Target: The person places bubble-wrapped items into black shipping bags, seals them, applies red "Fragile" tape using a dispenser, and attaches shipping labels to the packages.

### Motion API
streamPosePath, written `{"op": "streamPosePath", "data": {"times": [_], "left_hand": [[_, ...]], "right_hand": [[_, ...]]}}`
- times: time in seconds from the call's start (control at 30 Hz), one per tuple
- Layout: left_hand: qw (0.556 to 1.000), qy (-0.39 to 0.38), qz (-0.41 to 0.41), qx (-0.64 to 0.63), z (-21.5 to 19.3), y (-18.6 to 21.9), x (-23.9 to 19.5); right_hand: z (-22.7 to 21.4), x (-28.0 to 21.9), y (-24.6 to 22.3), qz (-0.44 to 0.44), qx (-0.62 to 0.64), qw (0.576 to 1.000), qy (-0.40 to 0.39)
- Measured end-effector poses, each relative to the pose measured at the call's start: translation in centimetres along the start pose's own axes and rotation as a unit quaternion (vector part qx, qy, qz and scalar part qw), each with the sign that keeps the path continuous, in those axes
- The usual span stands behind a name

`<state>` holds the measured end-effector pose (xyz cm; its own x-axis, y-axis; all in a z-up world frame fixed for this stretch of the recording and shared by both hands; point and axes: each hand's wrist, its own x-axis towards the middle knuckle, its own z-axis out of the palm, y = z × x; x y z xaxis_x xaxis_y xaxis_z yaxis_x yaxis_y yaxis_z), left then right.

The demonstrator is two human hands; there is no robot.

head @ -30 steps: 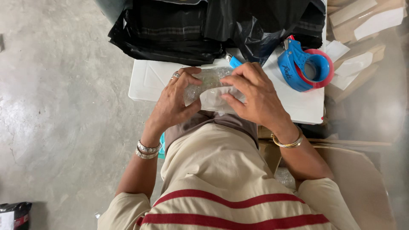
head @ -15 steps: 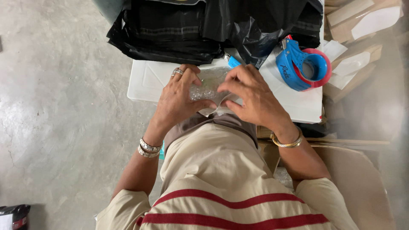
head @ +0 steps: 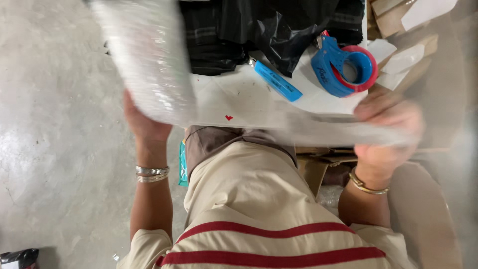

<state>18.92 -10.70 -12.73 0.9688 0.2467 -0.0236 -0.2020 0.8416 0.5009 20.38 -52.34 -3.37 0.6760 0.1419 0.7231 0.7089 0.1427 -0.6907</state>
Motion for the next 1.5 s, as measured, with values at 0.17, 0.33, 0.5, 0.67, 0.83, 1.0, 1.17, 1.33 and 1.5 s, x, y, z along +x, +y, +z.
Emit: {"op": "streamPosePath", "data": {"times": [0.17,0.33,0.5,0.67,0.83,1.0,1.17,1.33,1.5], "left_hand": [[0.996,-0.025,0.078,0.020,-0.5,2.3,-1.7],[0.992,-0.024,0.081,0.094,-0.8,2.4,-3.0],[0.985,-0.036,0.063,0.156,-1.2,1.7,-3.2],[0.982,-0.063,0.019,0.177,0.5,0.7,-3.4],[0.982,-0.052,0.006,0.181,0.9,0.2,-3.5],[0.970,-0.037,0.014,0.238,0.4,-0.4,-3.4],[0.982,-0.037,-0.037,0.182,1.3,-1.2,-3.7],[0.976,-0.111,-0.185,0.000,3.7,-6.2,-3.5],[0.942,-0.101,-0.319,0.014,7.0,-11.1,-2.6]], "right_hand": [[-0.6,-2.4,3.8,0.331,0.087,0.932,0.122],[2.0,-5.4,5.7,0.230,-0.288,0.930,0.001],[1.1,-5.7,4.0,0.227,-0.372,0.900,-0.009],[0.7,-5.5,3.5,0.232,-0.400,0.886,-0.039],[0.3,-5.8,2.9,0.235,-0.406,0.881,-0.056],[0.0,-5.9,2.3,0.240,-0.429,0.868,-0.067],[0.0,-5.9,2.2,0.252,-0.420,0.870,-0.061],[-0.1,-6.0,2.3,0.261,-0.418,0.868,-0.065],[-0.1,-6.1,2.6,0.273,-0.424,0.862,-0.058]]}}
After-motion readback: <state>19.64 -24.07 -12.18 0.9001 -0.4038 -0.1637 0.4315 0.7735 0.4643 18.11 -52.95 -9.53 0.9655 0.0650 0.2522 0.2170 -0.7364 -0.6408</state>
